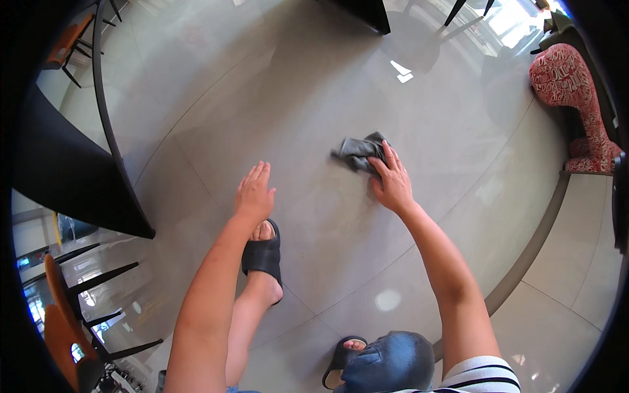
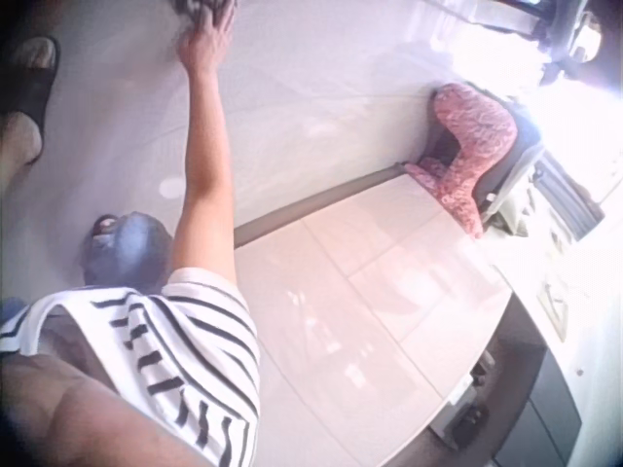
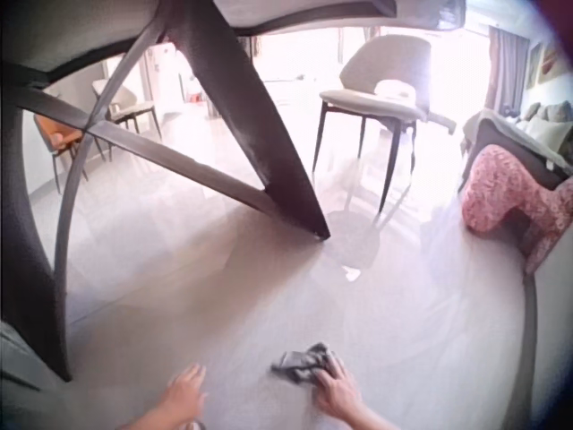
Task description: The person rinses a cloth in a bucket of water and then uses it to wipe the tiled floor by hand.
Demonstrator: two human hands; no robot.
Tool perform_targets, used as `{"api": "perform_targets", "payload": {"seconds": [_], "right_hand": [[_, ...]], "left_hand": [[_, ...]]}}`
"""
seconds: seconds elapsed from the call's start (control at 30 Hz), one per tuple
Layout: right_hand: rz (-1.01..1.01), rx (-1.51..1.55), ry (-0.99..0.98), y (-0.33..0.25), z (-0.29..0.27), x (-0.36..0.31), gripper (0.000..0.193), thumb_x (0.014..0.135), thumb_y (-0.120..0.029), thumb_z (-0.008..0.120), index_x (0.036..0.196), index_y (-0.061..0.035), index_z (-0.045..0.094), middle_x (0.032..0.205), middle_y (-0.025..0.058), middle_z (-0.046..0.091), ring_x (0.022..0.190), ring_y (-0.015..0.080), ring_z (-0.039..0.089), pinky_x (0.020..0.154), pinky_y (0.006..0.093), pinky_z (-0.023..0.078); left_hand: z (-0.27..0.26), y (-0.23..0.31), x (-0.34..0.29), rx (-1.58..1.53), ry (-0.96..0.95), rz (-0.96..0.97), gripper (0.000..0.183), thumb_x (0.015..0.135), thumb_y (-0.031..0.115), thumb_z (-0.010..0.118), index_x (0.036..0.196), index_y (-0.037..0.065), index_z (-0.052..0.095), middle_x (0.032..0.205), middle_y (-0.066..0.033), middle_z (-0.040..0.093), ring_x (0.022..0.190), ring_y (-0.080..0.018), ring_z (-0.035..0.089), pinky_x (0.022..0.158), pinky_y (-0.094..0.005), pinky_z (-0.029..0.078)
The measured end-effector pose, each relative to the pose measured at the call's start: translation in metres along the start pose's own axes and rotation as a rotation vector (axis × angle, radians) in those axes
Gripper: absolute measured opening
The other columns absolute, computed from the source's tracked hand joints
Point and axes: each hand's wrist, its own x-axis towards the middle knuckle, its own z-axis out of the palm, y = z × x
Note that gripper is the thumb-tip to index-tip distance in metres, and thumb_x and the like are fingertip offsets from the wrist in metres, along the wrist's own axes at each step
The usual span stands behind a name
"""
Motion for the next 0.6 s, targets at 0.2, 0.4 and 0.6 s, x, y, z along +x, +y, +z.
{"api": "perform_targets", "payload": {"seconds": [0.2,0.4,0.6], "right_hand": [[0.014,-0.035,-0.103,0.016,0.011,-0.013,0.046,0.081,-0.005,0.06,0.126,-0.016,0.059,0.149,0.0066,0.045,0.135,0.031,0.042,0.104,0.0475,0.039],[0.106,-0.11,-0.073,0.0,0.028,-0.032,0.051,0.085,-0.005,0.057,0.134,-0.019,0.059,0.156,0.0056,0.039,0.137,0.029,0.04,0.106,0.0488,0.037],[0.226,-0.145,0.213,-0.021,0.097,0.058,0.046,0.091,-0.011,0.053,0.137,-0.0109,0.055,0.156,0.0115,0.037,0.144,0.0295,0.033,0.114,0.0477,0.025]], "left_hand": [[-0.012,0.01,-0.06,-0.051,-0.016,0.048,0.064,0.087,0.015,0.068,0.146,0.005,0.043,0.153,-0.0158,0.04,0.142,-0.031,0.038,0.113,-0.0449,0.036],[-0.011,-0.022,-0.077,0.034,-0.107,-0.036,0.071,0.088,0.01,0.065,0.15,0.001,0.032,0.157,-0.0189,0.033,0.145,-0.0337,0.032,0.117,-0.0408,0.031],[0.017,-0.08,-0.067,-0.003,-0.034,-0.275,0.078,0.087,0.004,0.059,0.153,-0.003,0.018,0.16,-0.0217,0.021,0.148,-0.0341,0.024,0.12,-0.0393,0.026]]}}
